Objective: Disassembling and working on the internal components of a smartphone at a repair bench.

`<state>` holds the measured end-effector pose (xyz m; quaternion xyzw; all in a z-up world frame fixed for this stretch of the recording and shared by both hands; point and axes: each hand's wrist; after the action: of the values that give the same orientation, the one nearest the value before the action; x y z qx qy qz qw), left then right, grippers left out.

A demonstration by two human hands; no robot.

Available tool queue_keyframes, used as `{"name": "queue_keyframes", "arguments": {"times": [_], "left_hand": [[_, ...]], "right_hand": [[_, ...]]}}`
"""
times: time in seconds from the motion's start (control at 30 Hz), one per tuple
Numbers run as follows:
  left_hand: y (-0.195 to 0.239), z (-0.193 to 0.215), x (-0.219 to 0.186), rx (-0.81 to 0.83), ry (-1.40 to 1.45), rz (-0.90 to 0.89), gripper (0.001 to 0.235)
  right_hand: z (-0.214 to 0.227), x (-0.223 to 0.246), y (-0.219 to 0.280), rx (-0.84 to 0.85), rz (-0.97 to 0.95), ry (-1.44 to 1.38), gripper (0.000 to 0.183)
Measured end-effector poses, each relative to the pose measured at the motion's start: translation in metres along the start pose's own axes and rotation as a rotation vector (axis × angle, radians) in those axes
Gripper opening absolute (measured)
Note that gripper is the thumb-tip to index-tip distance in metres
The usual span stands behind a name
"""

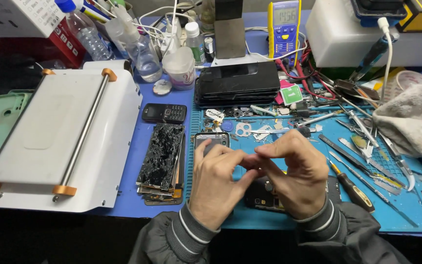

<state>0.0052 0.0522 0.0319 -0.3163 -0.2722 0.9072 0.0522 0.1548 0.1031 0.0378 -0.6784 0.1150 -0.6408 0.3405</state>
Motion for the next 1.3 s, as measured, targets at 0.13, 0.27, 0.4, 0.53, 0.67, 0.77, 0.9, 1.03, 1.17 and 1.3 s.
{"name": "queue_keyframes", "arguments": {"times": [0.13, 0.27, 0.4, 0.53, 0.67, 0.77, 0.9, 1.03, 1.17, 1.3], "left_hand": [[0.002, 0.003, -0.003, 0.101, -0.012, -0.011, 0.034], [0.001, 0.000, 0.000, 0.059, -0.034, -0.017, 0.013], [-0.003, -0.004, -0.001, 0.003, -0.120, -0.039, 0.021], [0.001, 0.006, 0.001, 0.124, -0.107, -0.069, 0.035], [0.008, 0.004, 0.003, 0.140, -0.217, -0.074, 0.020], [0.009, 0.001, 0.006, 0.156, -0.267, -0.066, 0.014], [0.011, -0.002, 0.008, 0.164, -0.240, -0.065, 0.011], [0.010, -0.005, 0.009, 0.182, -0.198, -0.044, 0.008], [0.011, -0.003, 0.008, 0.180, -0.206, -0.038, 0.013], [0.014, 0.009, -0.001, 0.119, -0.263, -0.074, 0.021]], "right_hand": [[-0.003, 0.011, -0.004, 0.084, 0.014, 0.096, 0.033], [-0.005, 0.009, 0.000, 0.104, 0.029, 0.155, 0.043], [0.003, 0.009, 0.000, 0.076, 0.010, 0.181, 0.036], [0.001, 0.007, -0.002, 0.163, -0.025, 0.112, 0.056], [0.004, 0.007, 0.000, 0.149, 0.016, 0.210, 0.044], [0.006, 0.012, -0.003, 0.118, 0.008, 0.239, 0.043], [0.001, 0.011, -0.001, 0.198, -0.015, 0.084, 0.054], [0.004, 0.012, -0.004, 0.084, 0.019, 0.260, 0.040], [0.003, 0.010, -0.002, 0.154, -0.017, 0.146, 0.044], [0.005, 0.007, -0.001, 0.131, -0.029, 0.199, 0.037]]}}
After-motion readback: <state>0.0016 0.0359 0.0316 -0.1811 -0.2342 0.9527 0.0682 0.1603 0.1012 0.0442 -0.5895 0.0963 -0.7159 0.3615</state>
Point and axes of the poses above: each hand's wrist, its own y-axis away from the middle knuckle, its own z-axis out of the back of the hand, x = y × z, and after that the axes turned 4 degrees about -y, right-handed
